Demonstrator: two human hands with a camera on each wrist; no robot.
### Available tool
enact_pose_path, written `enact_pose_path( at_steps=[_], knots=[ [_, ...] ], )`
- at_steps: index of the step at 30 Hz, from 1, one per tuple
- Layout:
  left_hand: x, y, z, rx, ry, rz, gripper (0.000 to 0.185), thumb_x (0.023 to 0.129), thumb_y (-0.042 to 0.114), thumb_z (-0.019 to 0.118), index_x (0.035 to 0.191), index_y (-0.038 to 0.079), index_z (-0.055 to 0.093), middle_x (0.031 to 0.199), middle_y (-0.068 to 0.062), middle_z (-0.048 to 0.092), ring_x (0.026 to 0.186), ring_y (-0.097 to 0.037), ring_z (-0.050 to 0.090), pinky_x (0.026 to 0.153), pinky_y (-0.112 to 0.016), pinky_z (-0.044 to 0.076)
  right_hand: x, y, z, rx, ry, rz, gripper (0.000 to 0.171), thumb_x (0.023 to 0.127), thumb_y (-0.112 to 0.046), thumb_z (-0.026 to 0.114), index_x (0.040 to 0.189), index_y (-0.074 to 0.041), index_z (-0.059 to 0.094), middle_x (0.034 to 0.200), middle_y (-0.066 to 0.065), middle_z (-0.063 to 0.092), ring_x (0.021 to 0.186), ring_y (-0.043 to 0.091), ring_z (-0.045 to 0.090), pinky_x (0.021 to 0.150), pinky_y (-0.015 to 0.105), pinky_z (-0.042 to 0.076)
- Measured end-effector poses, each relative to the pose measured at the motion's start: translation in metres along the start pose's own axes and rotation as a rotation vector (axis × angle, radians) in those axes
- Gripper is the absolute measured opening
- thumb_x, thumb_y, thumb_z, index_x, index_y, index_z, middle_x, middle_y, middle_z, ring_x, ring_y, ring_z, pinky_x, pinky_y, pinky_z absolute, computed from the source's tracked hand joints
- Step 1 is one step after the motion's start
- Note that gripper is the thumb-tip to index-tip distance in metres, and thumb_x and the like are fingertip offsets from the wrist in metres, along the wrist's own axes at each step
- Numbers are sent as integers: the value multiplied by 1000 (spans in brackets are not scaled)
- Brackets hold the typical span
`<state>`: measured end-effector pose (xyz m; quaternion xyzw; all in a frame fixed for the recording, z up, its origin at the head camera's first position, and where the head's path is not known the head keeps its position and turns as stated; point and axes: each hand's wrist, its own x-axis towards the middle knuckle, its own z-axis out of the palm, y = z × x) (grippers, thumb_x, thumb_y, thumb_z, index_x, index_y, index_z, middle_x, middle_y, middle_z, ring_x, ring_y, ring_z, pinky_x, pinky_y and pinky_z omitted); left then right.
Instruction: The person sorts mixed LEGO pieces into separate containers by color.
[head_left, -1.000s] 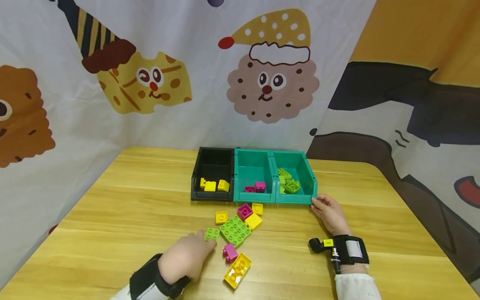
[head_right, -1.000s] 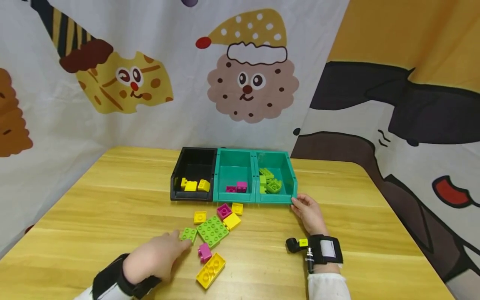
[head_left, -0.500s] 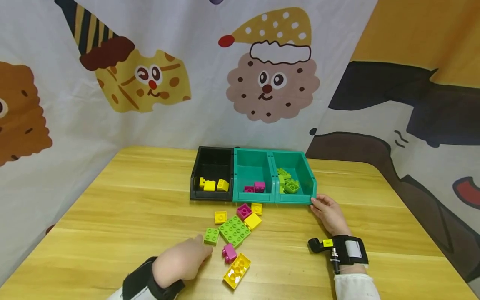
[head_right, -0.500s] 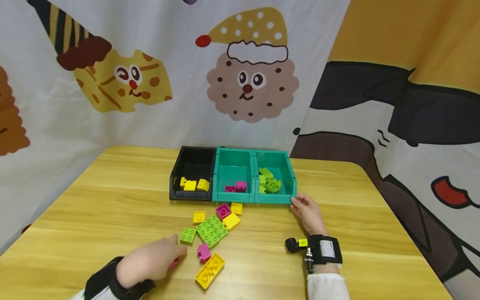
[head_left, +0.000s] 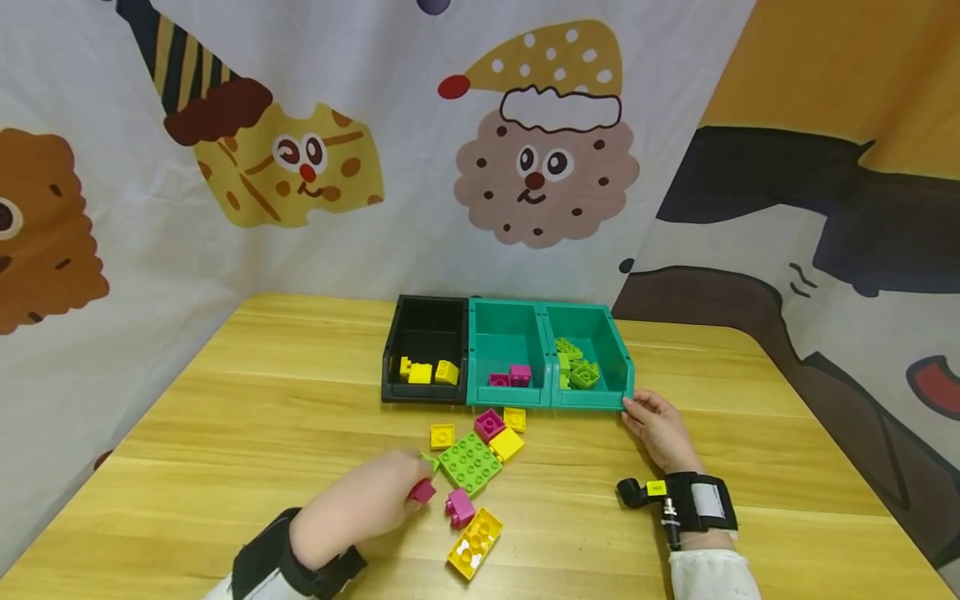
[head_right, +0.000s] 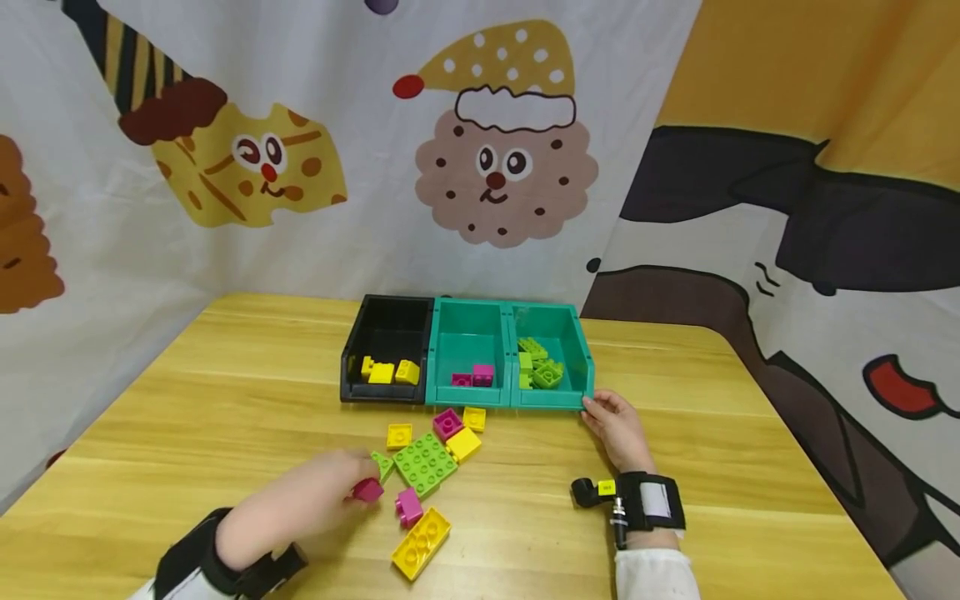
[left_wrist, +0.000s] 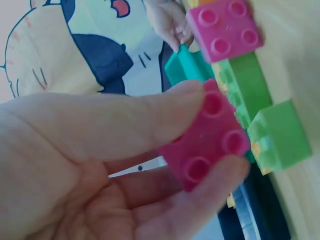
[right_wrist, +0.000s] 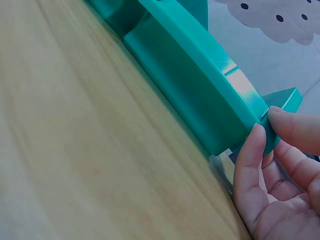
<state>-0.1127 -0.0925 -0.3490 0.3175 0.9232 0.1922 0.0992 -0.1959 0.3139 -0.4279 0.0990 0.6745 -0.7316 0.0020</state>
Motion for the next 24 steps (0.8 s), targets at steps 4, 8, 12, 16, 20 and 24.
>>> enact_pose_path(
  at_steps=[4, 8, 12, 16, 20, 24],
  knots=[
    [3, -1, -5, 6, 143, 40, 11, 77, 5, 74, 84, 6, 65, 80, 2, 55, 68, -8, 49, 60, -21, 47, 0, 0, 0, 10, 0, -2, 6, 94, -12, 58, 95, -17, 57, 87, -9, 56, 83, 2, 57, 80, 17, 50],
    [5, 0, -7, -39, 240, 29, 14, 81, 13, 73, 91, 6, 65, 83, 3, 58, 69, -6, 50, 62, -20, 49, 0, 0, 0, 10, -1, 3, 6, 94, -11, 57, 97, -16, 56, 87, -9, 56, 83, 2, 57, 80, 16, 50],
    [9, 2, -8, -93, 280, 3, 21, 82, 20, 72, 98, 8, 64, 84, 5, 63, 70, -4, 52, 63, -18, 49, 0, 0, -1, -5, 0, -3, 5, 94, -15, 57, 99, -13, 55, 88, -9, 55, 84, 2, 56, 81, 16, 50],
    [10, 5, -8, -129, 327, -16, 26, 81, 17, 73, 103, 6, 65, 89, 1, 67, 75, -6, 58, 66, -18, 51, 1, 0, -1, -8, 2, -12, 6, 94, -15, 58, 98, -13, 55, 89, -8, 54, 84, 3, 56, 81, 16, 50],
    [11, 5, -9, -129, 389, -27, 32, 77, 13, 75, 107, 3, 67, 90, -2, 67, 76, -9, 60, 68, -20, 52, 0, 0, 0, -3, -4, -12, 5, 94, -13, 58, 99, -13, 56, 89, -8, 54, 85, 3, 56, 81, 17, 50],
    [19, 5, -11, -103, 379, -39, 42, 79, 14, 75, 118, 3, 64, 96, -4, 68, 77, -8, 58, 70, -23, 52, -1, 0, 0, 1, -3, -12, 5, 94, -13, 58, 98, -14, 56, 89, -7, 54, 84, 3, 56, 81, 17, 50]
  ],
)
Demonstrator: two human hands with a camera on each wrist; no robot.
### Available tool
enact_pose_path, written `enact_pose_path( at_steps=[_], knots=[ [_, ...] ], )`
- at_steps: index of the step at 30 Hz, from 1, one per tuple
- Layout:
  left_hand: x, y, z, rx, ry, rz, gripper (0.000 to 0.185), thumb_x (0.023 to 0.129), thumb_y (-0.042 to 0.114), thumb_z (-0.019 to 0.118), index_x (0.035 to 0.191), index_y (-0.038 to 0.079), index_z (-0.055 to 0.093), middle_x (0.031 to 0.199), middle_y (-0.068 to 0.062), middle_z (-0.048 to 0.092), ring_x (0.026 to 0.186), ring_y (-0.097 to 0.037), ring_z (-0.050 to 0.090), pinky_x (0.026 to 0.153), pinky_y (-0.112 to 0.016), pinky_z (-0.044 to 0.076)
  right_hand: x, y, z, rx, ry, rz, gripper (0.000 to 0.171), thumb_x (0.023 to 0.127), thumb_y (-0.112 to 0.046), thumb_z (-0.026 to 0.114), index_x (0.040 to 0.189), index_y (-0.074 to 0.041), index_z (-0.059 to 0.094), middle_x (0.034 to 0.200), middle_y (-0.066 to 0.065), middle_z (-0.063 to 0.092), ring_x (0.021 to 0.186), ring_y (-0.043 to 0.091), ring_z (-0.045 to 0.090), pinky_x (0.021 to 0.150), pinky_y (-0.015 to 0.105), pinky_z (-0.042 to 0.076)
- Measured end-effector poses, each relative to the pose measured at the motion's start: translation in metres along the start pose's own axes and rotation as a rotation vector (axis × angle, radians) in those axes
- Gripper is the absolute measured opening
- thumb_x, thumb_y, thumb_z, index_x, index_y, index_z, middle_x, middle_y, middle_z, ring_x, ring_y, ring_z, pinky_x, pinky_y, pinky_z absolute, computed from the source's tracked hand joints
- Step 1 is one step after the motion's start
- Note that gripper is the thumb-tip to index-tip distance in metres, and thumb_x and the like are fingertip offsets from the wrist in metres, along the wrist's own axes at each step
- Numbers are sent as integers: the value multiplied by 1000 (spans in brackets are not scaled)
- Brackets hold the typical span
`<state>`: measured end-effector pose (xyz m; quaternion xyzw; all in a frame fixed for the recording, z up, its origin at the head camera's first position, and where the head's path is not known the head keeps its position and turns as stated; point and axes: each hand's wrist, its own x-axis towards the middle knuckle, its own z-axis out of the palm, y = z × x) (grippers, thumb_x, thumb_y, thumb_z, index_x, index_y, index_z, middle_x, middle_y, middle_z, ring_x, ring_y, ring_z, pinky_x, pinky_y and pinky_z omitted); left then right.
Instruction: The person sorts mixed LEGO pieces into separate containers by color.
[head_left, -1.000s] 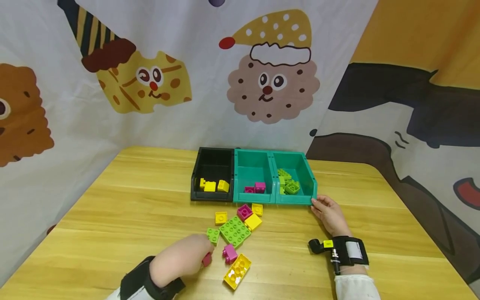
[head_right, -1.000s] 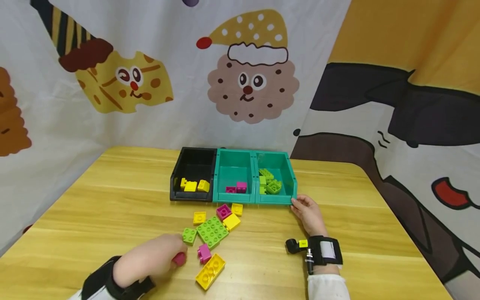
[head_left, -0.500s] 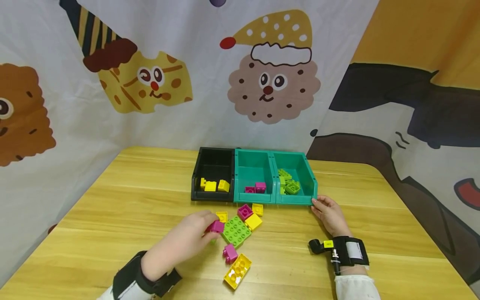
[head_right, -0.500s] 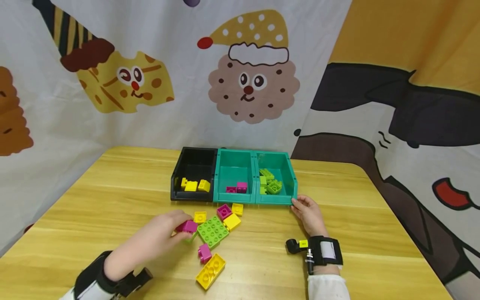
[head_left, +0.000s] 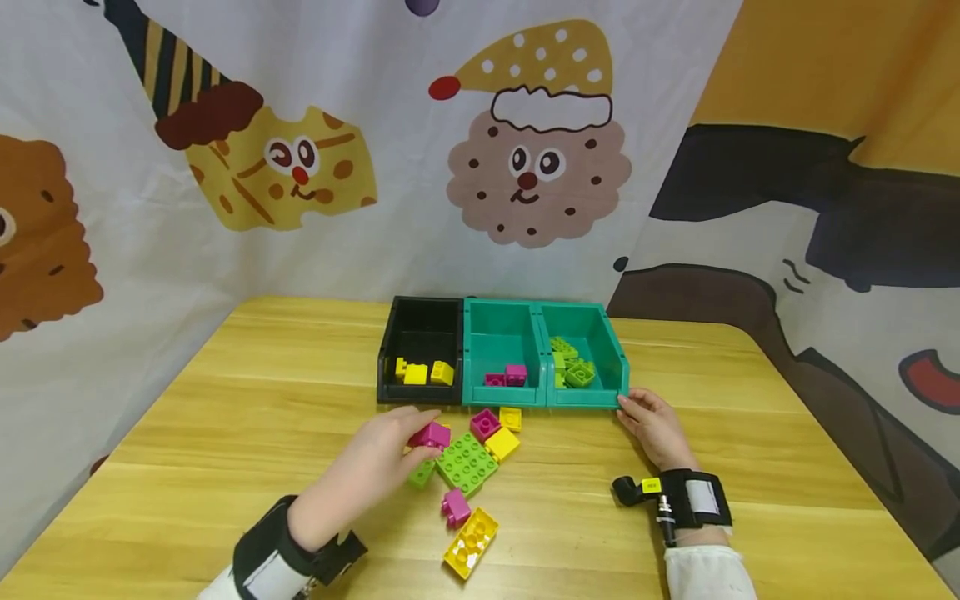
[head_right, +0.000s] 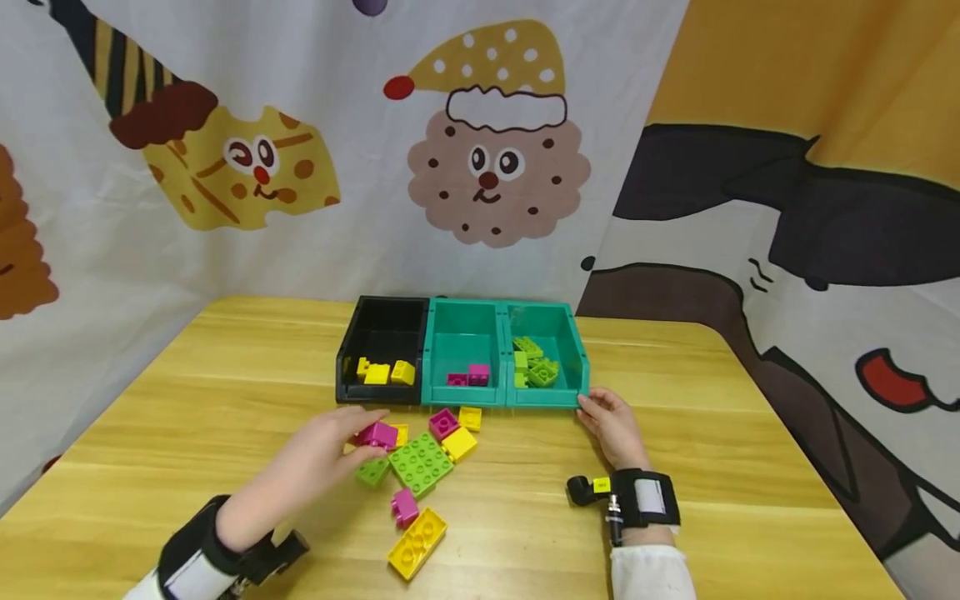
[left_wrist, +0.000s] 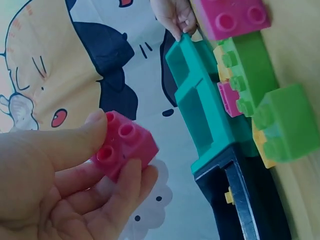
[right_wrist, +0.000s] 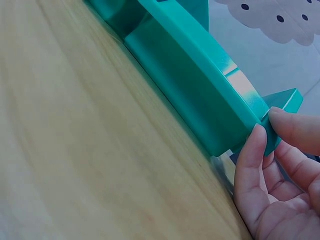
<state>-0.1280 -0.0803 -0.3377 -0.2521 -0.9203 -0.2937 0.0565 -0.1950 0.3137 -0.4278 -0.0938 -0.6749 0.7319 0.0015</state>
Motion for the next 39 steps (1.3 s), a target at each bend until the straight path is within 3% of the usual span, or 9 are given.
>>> enact_pose_path(
  at_steps=[5, 11, 19, 23, 28, 33, 39],
  knots=[
    [21, 1, 0, -61, -80, -32, 40, 85, 15, 71, 122, 3, 61, 100, -6, 69, 79, -9, 59, 70, -22, 53, 1, 1, 1, 0, -2, 7, 5, 94, -13, 58, 97, -14, 56, 88, -7, 54, 84, 3, 56, 81, 17, 50],
    [63, 7, -2, -143, -109, -90, 39, 86, 18, 69, 121, 4, 62, 85, -1, 65, 68, -11, 55, 62, -20, 50, 2, 2, 0, 0, 5, -5, 4, 95, -11, 56, 94, -16, 56, 86, -8, 54, 83, 3, 56, 79, 16, 50],
    [118, 9, 9, -113, -68, -86, 19, 88, 23, 68, 98, 7, 65, 78, -4, 59, 67, -17, 51, 58, -21, 43, 1, 3, 1, 5, 3, -10, 5, 92, -15, 61, 94, -14, 56, 87, -7, 54, 82, 2, 56, 79, 17, 51],
    [139, 11, 17, -85, -35, -82, 21, 88, 24, 67, 98, 6, 64, 83, -5, 60, 70, -18, 52, 61, -22, 45, 2, 4, 0, 0, 10, -11, 6, 92, -16, 61, 95, -14, 56, 87, -8, 54, 82, 2, 57, 79, 16, 51],
    [156, 10, 31, -23, -52, -76, 21, 87, 22, 68, 96, 5, 61, 83, -6, 59, 72, -18, 51, 64, -22, 45, 2, 2, 0, 3, 9, -10, 3, 94, -13, 59, 95, -14, 56, 87, -8, 54, 82, 2, 57, 79, 16, 51],
    [161, 4, 49, 43, -102, -90, 18, 85, 21, 70, 86, 6, 59, 75, -4, 55, 70, -17, 50, 61, -22, 42, 1, 2, 2, -3, 8, -3, 4, 94, -12, 57, 93, -16, 57, 86, -9, 55, 83, 2, 56, 80, 16, 50],
    [165, 2, 66, 213, -108, -117, 16, 85, 20, 71, 87, 6, 64, 80, -5, 63, 75, -19, 58, 72, -26, 51, 1, 2, 3, -3, 8, -6, 7, 95, -12, 56, 92, -18, 57, 87, -9, 55, 83, 1, 56, 80, 15, 50]
  ],
)
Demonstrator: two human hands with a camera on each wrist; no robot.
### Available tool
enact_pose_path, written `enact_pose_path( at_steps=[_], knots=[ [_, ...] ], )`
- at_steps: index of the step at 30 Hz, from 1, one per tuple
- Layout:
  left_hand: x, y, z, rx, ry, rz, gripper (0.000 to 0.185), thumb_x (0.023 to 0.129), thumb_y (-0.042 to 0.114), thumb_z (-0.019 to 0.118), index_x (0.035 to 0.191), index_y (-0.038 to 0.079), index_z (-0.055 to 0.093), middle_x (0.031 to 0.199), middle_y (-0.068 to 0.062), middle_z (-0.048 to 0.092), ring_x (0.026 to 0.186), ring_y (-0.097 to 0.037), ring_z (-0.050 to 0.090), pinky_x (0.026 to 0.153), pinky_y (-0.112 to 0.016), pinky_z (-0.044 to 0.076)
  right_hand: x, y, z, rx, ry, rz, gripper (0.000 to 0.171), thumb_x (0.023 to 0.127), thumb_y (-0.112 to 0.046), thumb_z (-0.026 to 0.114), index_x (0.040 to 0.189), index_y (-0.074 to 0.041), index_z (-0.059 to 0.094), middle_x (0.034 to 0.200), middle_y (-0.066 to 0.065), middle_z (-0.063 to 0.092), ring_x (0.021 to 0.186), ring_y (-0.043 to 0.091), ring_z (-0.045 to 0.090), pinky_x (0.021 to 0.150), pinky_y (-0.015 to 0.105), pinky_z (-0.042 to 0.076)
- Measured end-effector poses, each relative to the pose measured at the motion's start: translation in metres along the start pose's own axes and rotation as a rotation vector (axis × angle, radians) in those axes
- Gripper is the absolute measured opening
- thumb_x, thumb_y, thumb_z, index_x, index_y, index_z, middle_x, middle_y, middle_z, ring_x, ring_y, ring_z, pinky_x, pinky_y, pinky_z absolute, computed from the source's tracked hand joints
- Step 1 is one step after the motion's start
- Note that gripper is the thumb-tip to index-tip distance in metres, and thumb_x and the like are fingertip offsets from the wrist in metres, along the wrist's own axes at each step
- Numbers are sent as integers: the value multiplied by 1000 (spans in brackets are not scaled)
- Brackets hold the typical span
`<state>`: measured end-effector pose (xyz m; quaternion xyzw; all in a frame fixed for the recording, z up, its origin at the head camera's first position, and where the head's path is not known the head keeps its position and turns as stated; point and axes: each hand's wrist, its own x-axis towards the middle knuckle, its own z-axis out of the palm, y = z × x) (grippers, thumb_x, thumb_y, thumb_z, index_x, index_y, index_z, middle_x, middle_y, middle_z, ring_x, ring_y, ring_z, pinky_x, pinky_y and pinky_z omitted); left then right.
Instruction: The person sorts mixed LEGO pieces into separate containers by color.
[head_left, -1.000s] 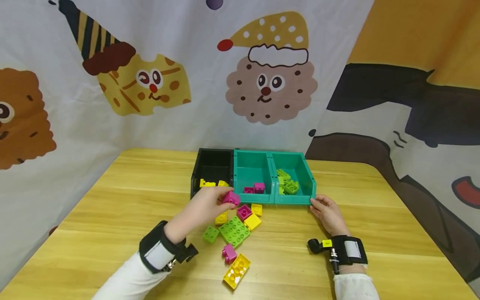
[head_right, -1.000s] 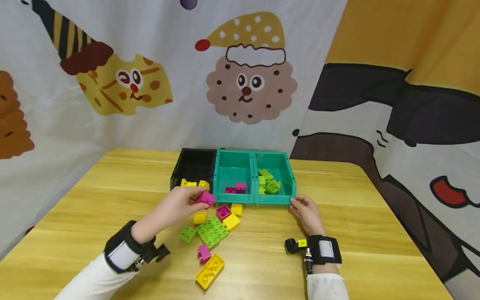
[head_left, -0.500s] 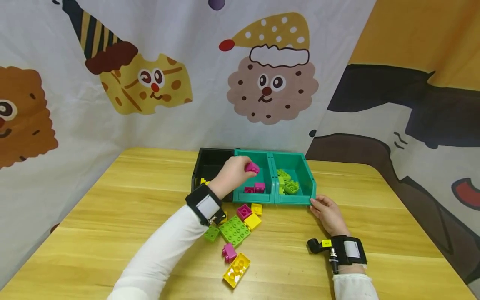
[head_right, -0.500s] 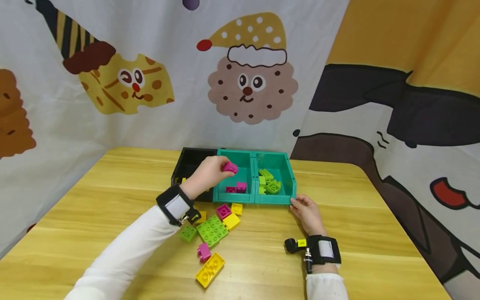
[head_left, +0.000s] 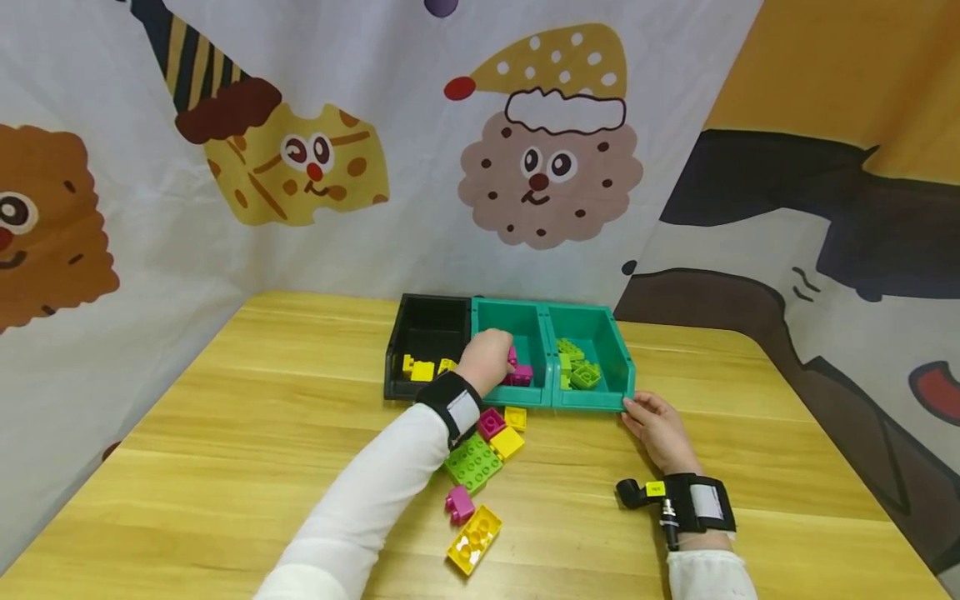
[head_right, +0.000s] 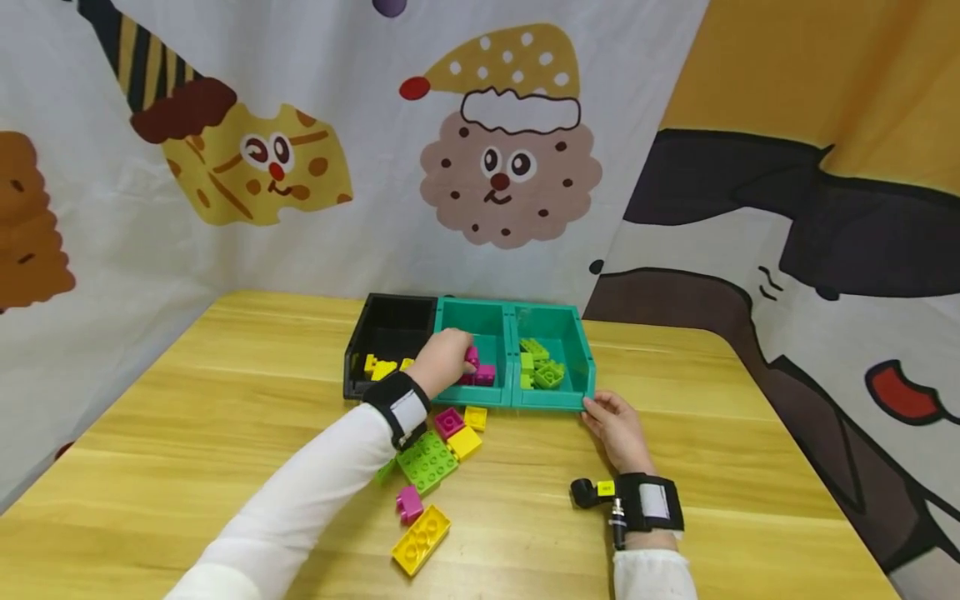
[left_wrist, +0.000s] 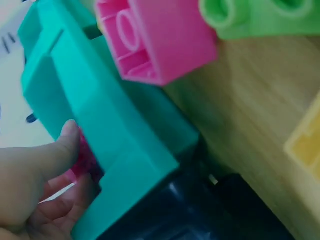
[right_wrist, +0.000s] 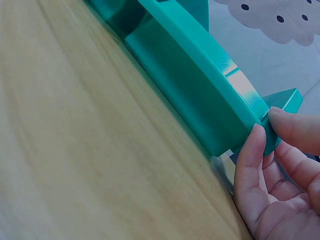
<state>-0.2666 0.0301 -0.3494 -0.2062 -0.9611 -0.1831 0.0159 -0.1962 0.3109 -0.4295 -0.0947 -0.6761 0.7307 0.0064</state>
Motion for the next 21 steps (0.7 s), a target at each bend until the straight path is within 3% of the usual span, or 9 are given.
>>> enact_pose_path(
  at_steps=[9, 15, 21],
  knots=[
    [8, 8, 15, 165, 1, -33, 7, 90, 9, 64, 95, 8, 69, 92, -6, 70, 83, -19, 65, 77, -31, 55, 1, -1, -2, 1, -3, 4, 5, 94, -13, 58, 95, -18, 57, 88, -9, 55, 83, 2, 57, 80, 16, 50],
    [11, 11, 21, 226, -52, -45, 11, 91, 10, 62, 101, 9, 67, 98, -6, 69, 87, -20, 65, 77, -34, 55, 2, -2, -2, -8, -2, 3, 4, 93, -15, 59, 96, -17, 57, 88, -9, 54, 84, 2, 56, 80, 16, 50],
    [11, 15, 25, 336, -149, -45, 14, 94, 19, 58, 101, 14, 68, 95, -2, 70, 77, -16, 63, 69, -32, 55, 1, -1, -2, -3, 4, 7, 6, 92, -15, 61, 95, -18, 57, 88, -9, 55, 83, 2, 56, 80, 16, 50]
  ],
)
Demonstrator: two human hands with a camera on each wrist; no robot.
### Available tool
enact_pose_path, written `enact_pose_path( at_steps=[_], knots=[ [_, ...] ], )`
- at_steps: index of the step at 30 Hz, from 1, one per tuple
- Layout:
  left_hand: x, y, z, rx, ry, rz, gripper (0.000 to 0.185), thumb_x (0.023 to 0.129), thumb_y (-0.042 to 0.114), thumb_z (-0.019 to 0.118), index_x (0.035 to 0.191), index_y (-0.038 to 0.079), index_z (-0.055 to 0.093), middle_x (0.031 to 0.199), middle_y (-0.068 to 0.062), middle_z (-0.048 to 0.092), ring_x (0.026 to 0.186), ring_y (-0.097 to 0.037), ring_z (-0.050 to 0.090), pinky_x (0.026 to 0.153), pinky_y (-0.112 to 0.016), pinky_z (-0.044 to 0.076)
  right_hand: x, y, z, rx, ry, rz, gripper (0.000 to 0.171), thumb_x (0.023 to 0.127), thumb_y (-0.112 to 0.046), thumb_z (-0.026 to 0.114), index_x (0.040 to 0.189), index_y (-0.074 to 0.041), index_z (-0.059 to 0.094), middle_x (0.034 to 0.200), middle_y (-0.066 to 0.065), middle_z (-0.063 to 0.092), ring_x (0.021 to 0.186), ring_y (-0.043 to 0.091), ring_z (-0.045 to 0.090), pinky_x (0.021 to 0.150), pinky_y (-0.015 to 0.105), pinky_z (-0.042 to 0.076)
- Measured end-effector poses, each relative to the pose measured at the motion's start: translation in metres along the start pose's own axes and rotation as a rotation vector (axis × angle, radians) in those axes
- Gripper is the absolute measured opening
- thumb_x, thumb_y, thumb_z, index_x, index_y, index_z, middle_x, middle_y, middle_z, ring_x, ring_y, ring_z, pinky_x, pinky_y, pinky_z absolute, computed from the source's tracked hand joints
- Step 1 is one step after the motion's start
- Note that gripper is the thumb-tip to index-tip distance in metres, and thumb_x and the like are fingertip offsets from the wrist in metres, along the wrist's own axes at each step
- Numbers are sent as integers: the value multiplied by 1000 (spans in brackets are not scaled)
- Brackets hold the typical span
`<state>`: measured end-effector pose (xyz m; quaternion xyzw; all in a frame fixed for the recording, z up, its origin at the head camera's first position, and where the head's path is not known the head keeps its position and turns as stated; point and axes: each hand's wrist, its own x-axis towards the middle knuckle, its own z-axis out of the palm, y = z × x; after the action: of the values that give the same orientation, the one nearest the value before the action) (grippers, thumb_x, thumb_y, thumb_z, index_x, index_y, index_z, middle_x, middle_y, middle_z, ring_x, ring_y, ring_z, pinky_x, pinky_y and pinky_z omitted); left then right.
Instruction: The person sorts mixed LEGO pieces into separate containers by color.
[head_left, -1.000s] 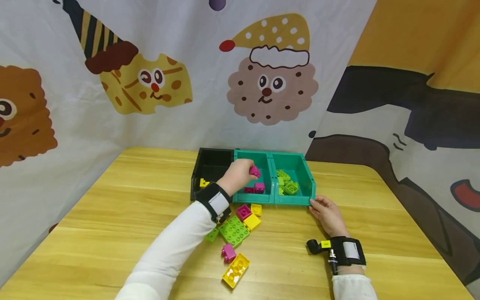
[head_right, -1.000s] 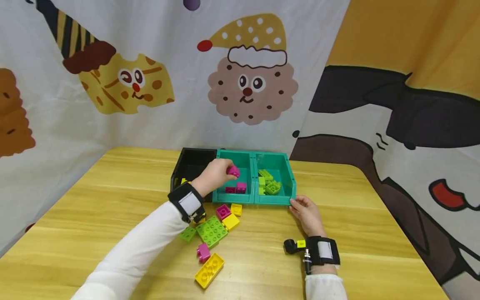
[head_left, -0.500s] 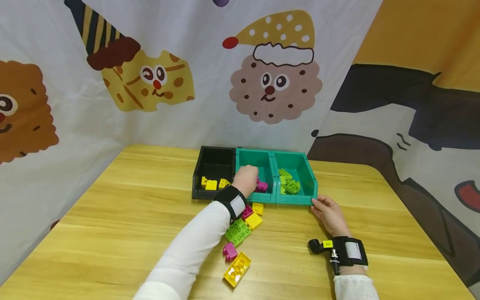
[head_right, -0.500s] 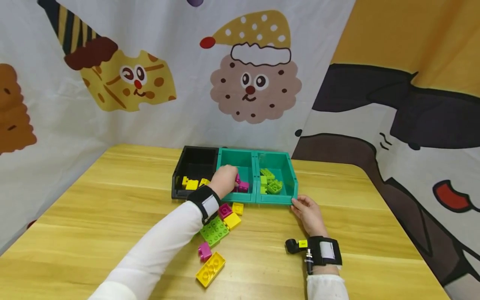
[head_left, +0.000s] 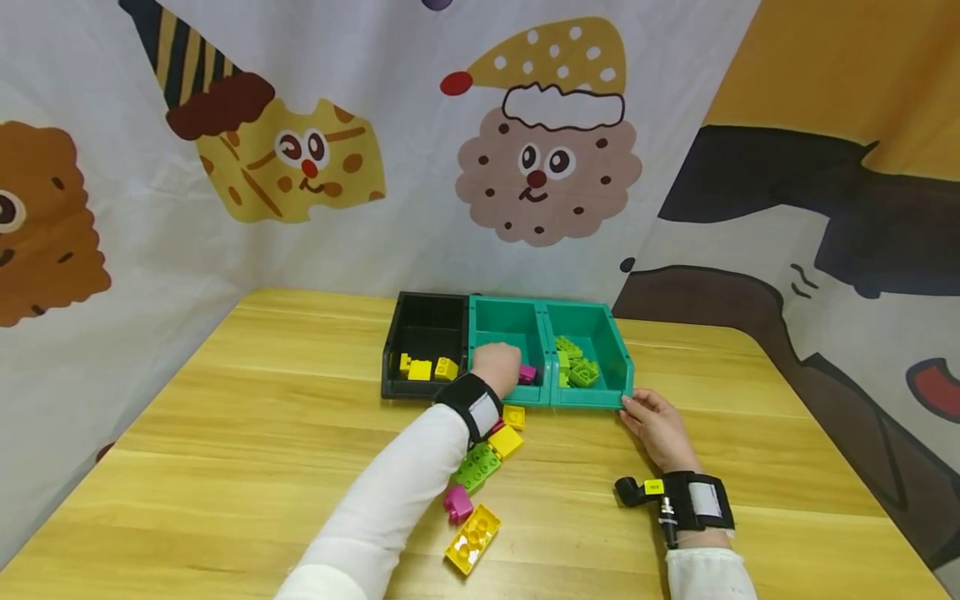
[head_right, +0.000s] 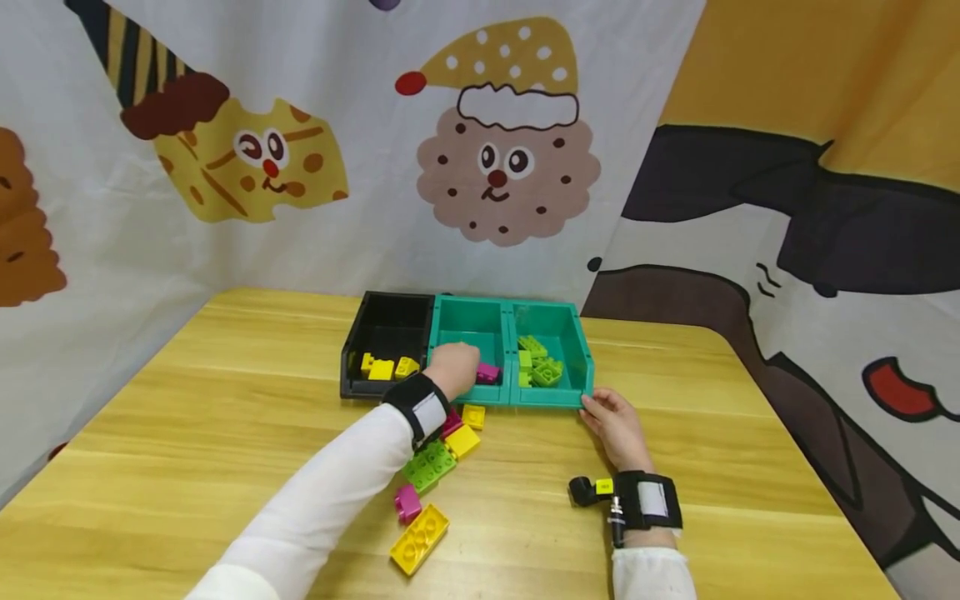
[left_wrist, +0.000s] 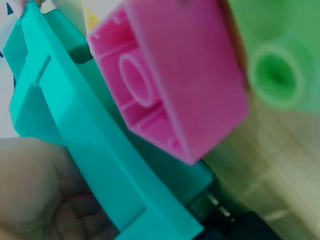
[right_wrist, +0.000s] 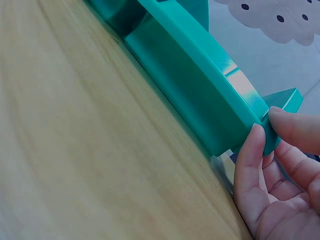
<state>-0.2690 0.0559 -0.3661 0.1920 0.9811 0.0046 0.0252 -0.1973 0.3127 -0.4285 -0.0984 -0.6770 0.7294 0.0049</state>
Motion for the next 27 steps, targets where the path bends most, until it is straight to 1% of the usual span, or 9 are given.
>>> enact_pose_path(
  at_steps=[3, 6, 8, 11, 14, 15, 18, 22, 27],
  knots=[
    [-1, 1, 2, 12, -40, -8, 18, 96, 22, 54, 102, 14, 69, 96, -2, 69, 76, -15, 61, 68, -31, 54, -1, 1, 1, 3, -1, 4, 5, 92, -15, 61, 95, -17, 58, 87, -8, 55, 83, 2, 57, 80, 16, 50],
    [-3, 0, 0, -73, -41, 1, 20, 96, 21, 53, 107, 11, 67, 102, -5, 66, 84, -18, 62, 75, -32, 54, -1, 1, 1, 5, 0, 8, 5, 94, -14, 59, 93, -18, 58, 87, -8, 55, 83, 2, 57, 80, 16, 51],
    [-4, -2, -3, -172, -21, 17, 21, 96, 20, 53, 108, 8, 66, 106, -8, 65, 94, -21, 62, 83, -34, 53, -1, 1, 1, 7, 2, 11, 6, 94, -13, 57, 92, -19, 58, 86, -9, 55, 82, 2, 57, 79, 16, 51],
    [-8, -8, -12, -323, 25, 50, 28, 97, 21, 52, 118, 5, 61, 119, -12, 62, 111, -24, 57, 95, -36, 48, -1, 2, 2, 10, 1, 13, 9, 95, -12, 56, 91, -19, 59, 86, -9, 56, 82, 3, 57, 79, 16, 51],
    [-13, -14, -23, -438, 90, 95, 36, 99, 24, 50, 128, 4, 56, 128, -13, 57, 119, -25, 53, 100, -36, 44, 0, 2, 2, 14, -6, 9, 8, 94, -12, 57, 91, -19, 59, 85, -8, 56, 82, 3, 57, 78, 16, 51],
    [-17, -17, -27, -466, 110, 107, 38, 99, 25, 50, 130, 4, 54, 131, -13, 55, 118, -24, 54, 99, -36, 45, 0, 2, 2, 14, -7, 8, 8, 94, -12, 57, 91, -19, 59, 85, -8, 56, 82, 3, 57, 78, 17, 51],
    [-30, -24, -39, -515, 176, 146, 36, 98, 27, 50, 127, 6, 58, 128, -11, 57, 112, -23, 56, 96, -35, 47, 0, 1, 2, 13, -12, 11, 7, 94, -12, 57, 91, -18, 59, 85, -8, 55, 82, 3, 57, 78, 17, 51],
    [-56, -33, -50, -541, 226, 169, 34, 98, 30, 52, 122, 8, 61, 124, -9, 59, 108, -21, 58, 93, -34, 49, -1, -1, 2, 10, -9, 14, 7, 95, -13, 56, 91, -18, 58, 86, -8, 56, 82, 3, 57, 78, 16, 51],
    [-88, -48, -48, -546, 230, 178, 34, 95, 31, 56, 118, 8, 63, 120, -9, 63, 110, -23, 59, 93, -36, 49, -1, -2, 3, 8, -6, 8, 7, 95, -12, 56, 91, -18, 58, 86, -8, 56, 82, 2, 58, 79, 16, 51]
  ],
)
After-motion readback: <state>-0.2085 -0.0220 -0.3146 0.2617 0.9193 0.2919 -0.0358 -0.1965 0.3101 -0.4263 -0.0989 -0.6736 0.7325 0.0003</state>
